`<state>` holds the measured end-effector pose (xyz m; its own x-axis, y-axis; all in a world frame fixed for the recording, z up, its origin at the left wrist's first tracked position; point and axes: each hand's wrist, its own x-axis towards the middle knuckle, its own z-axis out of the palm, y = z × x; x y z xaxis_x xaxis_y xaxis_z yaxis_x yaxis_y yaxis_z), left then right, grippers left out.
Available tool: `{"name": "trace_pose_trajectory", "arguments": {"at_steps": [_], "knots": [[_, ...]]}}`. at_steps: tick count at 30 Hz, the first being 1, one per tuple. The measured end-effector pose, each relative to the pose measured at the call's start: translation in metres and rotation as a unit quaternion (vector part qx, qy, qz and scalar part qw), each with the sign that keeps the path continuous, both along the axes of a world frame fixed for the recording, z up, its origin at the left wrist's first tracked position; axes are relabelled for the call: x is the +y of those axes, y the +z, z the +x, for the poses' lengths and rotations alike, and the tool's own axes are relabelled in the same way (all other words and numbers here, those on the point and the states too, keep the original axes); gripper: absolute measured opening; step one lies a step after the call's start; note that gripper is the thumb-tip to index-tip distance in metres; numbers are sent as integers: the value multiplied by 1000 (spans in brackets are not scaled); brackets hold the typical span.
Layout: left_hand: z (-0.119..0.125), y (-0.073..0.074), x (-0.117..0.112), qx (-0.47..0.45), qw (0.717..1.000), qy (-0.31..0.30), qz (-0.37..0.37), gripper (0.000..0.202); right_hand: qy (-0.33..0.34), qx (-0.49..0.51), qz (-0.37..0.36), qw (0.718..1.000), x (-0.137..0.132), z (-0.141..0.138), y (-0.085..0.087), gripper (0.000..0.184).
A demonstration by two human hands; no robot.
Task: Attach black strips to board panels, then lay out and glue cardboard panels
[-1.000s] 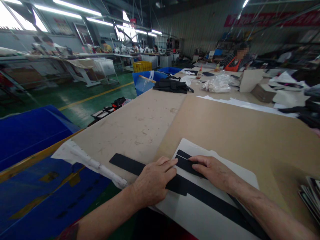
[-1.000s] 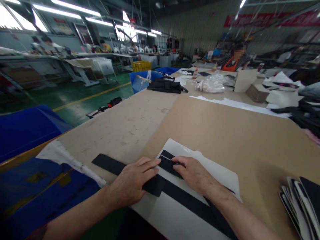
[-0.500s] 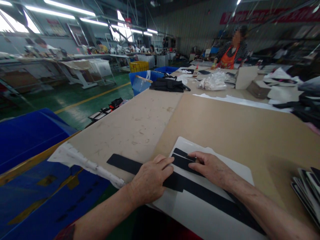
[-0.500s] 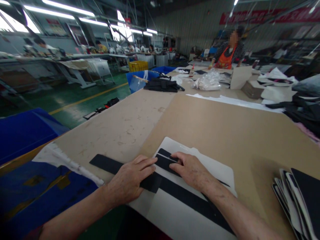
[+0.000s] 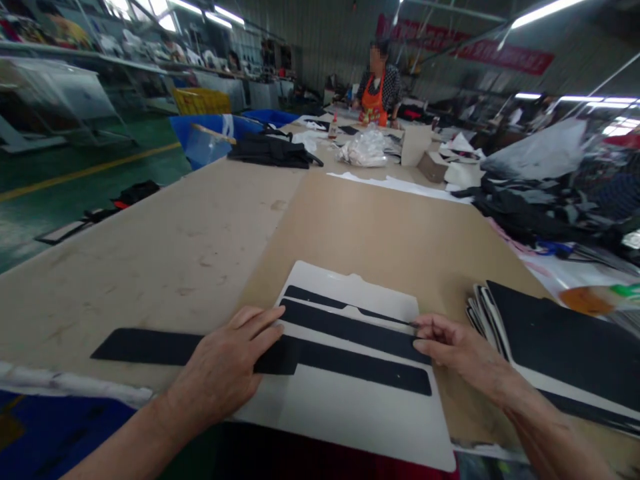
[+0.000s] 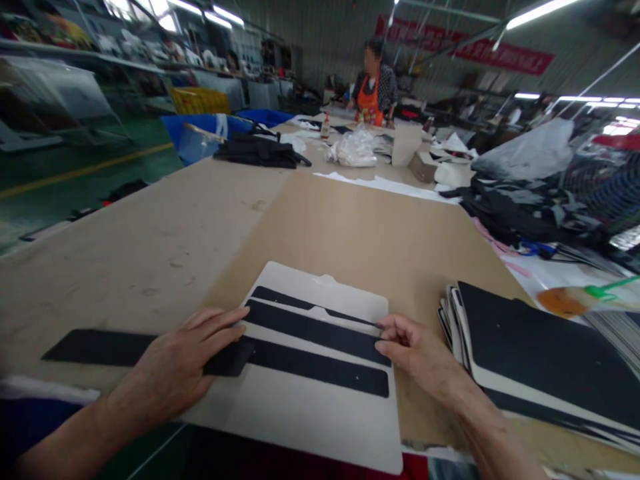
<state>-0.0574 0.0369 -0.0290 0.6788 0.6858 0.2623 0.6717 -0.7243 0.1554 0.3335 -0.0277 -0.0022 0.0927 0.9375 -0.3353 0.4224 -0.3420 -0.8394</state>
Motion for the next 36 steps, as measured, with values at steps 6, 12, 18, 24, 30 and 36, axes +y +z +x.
{"name": "trace_pose_trajectory", "arguments": {"at_steps": [6, 12, 18, 24, 30, 36], "knots": [[-3, -3, 2, 9, 1000, 6, 9, 54, -50, -24, 23, 998, -11, -2, -10, 36], [-5, -5, 4, 17, 999, -1, 30, 56, -63, -61, 49, 995, -4, -2, -9, 28], [-6, -8, 4, 10, 1000, 12, 22, 55, -62, -116, 56, 990, 3, -5, -12, 24], [-7, -10, 5, 11, 999, 5, 31, 55, -65, -188, 42, 979, 3, -14, -4, 17], [-5, -4, 5, 24, 999, 17, 13, 55, 5, -323, 129, 938, 4, -20, -2, 7], [19, 28, 1, 116, 993, 17, -9, 64, 176, -524, 125, 824, -1, -51, 17, 36]]}}
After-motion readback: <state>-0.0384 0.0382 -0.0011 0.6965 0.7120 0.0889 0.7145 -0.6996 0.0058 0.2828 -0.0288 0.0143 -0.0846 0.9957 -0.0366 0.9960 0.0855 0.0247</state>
